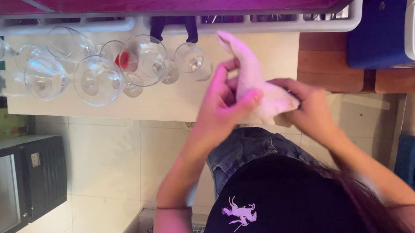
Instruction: The person takes various types of glassware, including wine glasses and tumblers, from a purple-lit overhead shelf and places them on the counter below. After arranging the glasses, the person uses a cloth to wipe the surface of the shelf.
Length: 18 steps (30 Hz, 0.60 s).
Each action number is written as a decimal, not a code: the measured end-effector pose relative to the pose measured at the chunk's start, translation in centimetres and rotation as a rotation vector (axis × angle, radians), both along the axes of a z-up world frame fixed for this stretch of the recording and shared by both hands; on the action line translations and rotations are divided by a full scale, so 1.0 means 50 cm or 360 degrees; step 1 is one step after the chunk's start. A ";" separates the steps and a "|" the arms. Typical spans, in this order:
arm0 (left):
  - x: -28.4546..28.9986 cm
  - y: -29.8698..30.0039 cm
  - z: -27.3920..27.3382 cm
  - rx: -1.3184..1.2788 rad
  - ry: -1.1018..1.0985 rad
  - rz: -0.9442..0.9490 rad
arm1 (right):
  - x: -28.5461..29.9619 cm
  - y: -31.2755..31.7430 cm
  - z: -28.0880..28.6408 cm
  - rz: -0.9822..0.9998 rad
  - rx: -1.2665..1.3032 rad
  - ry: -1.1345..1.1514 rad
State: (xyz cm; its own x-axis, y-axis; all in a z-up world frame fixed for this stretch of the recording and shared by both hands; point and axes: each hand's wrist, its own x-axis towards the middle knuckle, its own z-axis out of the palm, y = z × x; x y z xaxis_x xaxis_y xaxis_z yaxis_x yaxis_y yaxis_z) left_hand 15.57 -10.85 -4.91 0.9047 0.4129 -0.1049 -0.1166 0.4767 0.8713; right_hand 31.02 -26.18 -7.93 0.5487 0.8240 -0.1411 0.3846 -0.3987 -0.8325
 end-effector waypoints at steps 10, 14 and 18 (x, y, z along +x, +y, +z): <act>0.059 0.181 0.154 0.0479 -0.0525 0.0321 | 0.043 0.078 0.256 -0.0198 0.0995 -0.1187; 0.095 0.239 0.069 0.0907 -0.0324 0.0674 | 0.088 0.149 0.164 -0.0060 0.0649 -0.1367; 0.097 0.246 0.056 0.1518 0.0275 0.1064 | 0.088 0.179 0.124 0.0006 0.0540 -0.1243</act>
